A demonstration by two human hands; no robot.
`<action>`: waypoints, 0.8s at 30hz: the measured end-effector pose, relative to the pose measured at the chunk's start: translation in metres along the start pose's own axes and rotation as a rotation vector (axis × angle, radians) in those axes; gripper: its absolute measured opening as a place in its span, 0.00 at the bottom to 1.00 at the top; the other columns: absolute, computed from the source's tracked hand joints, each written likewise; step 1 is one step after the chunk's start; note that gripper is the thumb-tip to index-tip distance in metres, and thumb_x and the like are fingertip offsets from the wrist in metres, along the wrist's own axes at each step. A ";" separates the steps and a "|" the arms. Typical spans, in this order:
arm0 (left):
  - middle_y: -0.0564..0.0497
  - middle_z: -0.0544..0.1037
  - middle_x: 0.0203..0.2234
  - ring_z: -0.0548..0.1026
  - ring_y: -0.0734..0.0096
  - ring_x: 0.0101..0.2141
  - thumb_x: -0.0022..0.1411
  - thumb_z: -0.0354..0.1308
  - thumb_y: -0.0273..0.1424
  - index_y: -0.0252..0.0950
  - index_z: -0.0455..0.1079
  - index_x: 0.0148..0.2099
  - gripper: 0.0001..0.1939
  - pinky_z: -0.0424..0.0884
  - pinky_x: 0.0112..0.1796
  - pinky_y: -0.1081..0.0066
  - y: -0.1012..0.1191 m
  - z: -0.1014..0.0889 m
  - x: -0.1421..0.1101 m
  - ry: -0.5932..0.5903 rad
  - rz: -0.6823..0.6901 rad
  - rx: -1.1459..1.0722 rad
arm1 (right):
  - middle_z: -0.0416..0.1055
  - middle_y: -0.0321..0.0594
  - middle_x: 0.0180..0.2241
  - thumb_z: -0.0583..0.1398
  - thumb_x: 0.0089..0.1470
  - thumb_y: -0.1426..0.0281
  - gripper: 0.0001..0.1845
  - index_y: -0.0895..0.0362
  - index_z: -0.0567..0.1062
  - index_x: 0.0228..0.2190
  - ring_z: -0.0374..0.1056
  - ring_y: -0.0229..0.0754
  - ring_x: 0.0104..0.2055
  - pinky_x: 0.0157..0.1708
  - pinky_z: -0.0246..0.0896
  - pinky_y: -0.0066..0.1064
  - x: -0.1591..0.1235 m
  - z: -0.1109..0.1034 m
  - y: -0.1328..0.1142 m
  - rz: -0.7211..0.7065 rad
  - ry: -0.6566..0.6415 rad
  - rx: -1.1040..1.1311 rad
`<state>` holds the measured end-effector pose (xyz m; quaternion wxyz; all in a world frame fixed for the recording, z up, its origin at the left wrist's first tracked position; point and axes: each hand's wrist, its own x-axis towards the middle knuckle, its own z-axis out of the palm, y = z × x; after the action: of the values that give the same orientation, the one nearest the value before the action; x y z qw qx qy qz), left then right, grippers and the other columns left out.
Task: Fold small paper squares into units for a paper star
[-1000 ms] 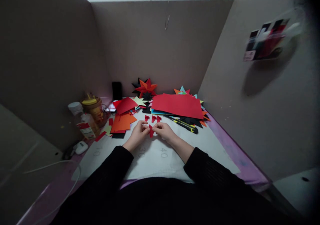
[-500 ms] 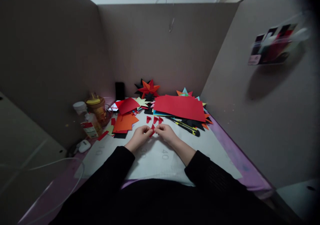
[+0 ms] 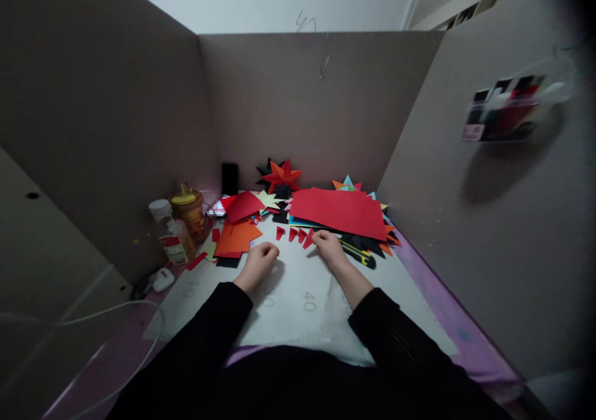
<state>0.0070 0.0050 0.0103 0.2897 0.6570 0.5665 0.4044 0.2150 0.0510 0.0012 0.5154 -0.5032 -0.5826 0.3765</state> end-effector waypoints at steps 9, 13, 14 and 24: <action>0.40 0.80 0.34 0.75 0.56 0.37 0.58 0.51 0.27 0.34 0.76 0.37 0.12 0.66 0.35 0.68 -0.009 -0.080 0.009 0.204 -0.120 0.559 | 0.70 0.40 0.26 0.60 0.44 0.68 0.10 0.57 0.72 0.16 0.66 0.44 0.35 0.38 0.66 0.38 0.018 0.053 -0.018 -0.123 -0.094 -0.317; 0.37 0.80 0.38 0.76 0.54 0.40 0.59 0.50 0.24 0.34 0.76 0.43 0.14 0.67 0.38 0.67 -0.033 -0.119 0.011 0.225 -0.224 0.675 | 0.72 0.44 0.42 0.61 0.45 0.72 0.05 0.56 0.76 0.20 0.59 0.53 0.52 0.48 0.59 0.43 0.051 0.101 -0.027 -0.088 -0.090 -0.563; 0.37 0.80 0.38 0.77 0.54 0.41 0.59 0.50 0.24 0.34 0.76 0.43 0.14 0.67 0.39 0.68 -0.038 -0.124 0.011 0.210 -0.225 0.683 | 0.71 0.47 0.43 0.61 0.45 0.73 0.05 0.57 0.77 0.21 0.59 0.55 0.53 0.48 0.58 0.45 0.057 0.109 -0.027 -0.059 -0.083 -0.622; 0.40 0.76 0.45 0.72 0.56 0.47 0.56 0.59 0.32 0.33 0.73 0.47 0.16 0.65 0.48 0.66 -0.044 -0.087 0.020 0.021 0.023 0.653 | 0.67 0.53 0.48 0.56 0.54 0.72 0.13 0.59 0.75 0.41 0.56 0.55 0.53 0.50 0.50 0.45 0.040 0.111 -0.024 -0.182 -0.170 -0.899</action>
<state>-0.0895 0.0266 0.0212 0.0534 0.7173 0.6618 0.2114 0.1034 0.0942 0.0127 0.2278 -0.5908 -0.7699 0.0797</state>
